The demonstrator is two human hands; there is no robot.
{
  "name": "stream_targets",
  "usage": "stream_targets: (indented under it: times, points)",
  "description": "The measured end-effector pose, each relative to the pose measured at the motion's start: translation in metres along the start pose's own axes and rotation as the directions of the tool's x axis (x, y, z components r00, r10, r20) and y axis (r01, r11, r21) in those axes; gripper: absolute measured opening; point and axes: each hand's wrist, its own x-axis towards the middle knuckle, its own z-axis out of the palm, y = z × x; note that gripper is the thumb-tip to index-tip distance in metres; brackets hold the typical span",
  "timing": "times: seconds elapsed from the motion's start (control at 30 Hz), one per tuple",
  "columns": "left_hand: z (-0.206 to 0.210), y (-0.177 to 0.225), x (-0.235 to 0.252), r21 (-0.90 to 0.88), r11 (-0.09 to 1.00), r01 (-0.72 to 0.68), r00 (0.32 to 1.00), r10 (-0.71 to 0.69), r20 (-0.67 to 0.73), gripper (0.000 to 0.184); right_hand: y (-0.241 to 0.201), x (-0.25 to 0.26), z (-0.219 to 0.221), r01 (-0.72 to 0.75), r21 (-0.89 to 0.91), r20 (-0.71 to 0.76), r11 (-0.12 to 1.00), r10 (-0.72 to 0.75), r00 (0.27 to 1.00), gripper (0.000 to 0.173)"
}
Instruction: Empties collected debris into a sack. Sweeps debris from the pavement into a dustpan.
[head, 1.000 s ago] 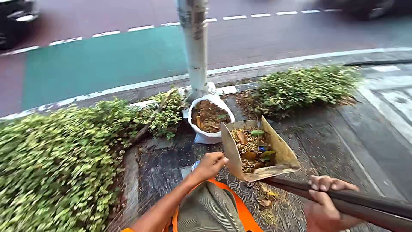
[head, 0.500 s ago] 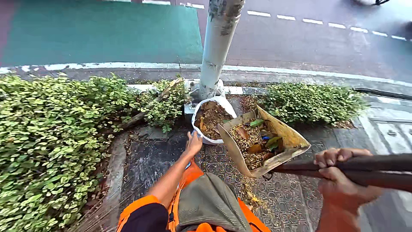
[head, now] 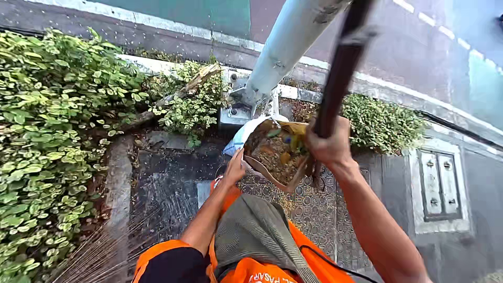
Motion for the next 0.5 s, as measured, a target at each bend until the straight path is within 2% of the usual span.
stream_targets:
  times: [0.03, 0.13, 0.23, 0.33, 0.43, 0.5]
  points:
    - [-0.001, -0.004, 0.000, -0.006, 1.000, -0.026, 0.999, 0.026, 0.019, 0.075, 0.002, 0.011, 0.019, -0.058, -0.008, 0.080, 0.998, 0.058, 0.995, 0.009]
    - [-0.004, -0.012, 0.003, -0.014, 0.998, -0.068, 0.992, 0.069, 0.103, 0.076, 0.019, 0.038, 0.079, -0.092, -0.036, 0.215, 0.995, 0.097, 0.972, 0.010]
    - [-0.022, -0.004, 0.011, -0.014, 0.999, -0.040, 0.988, 0.042, 0.150, 0.077, 0.026, 0.052, 0.116, -0.072, -0.053, 0.265, 0.996, 0.083, 0.961, 0.015]
    - [-0.034, -0.001, 0.023, -0.052, 0.998, -0.038, 0.991, 0.045, 0.124, 0.070, 0.020, 0.077, 0.129, -0.012, -0.098, 0.277, 0.995, 0.039, 0.960, 0.020]
    - [-0.035, 0.000, 0.032, -0.089, 0.995, -0.034, 0.996, 0.041, 0.080, 0.069, 0.002, 0.091, 0.122, -0.075, -0.169, 0.320, 0.983, 0.127, 0.939, 0.023]
    - [-0.038, 0.003, 0.034, -0.068, 0.997, -0.026, 0.991, 0.035, 0.130, 0.069, 0.002, 0.082, 0.122, -0.084, -0.166, 0.294, 0.983, 0.131, 0.947, 0.022]
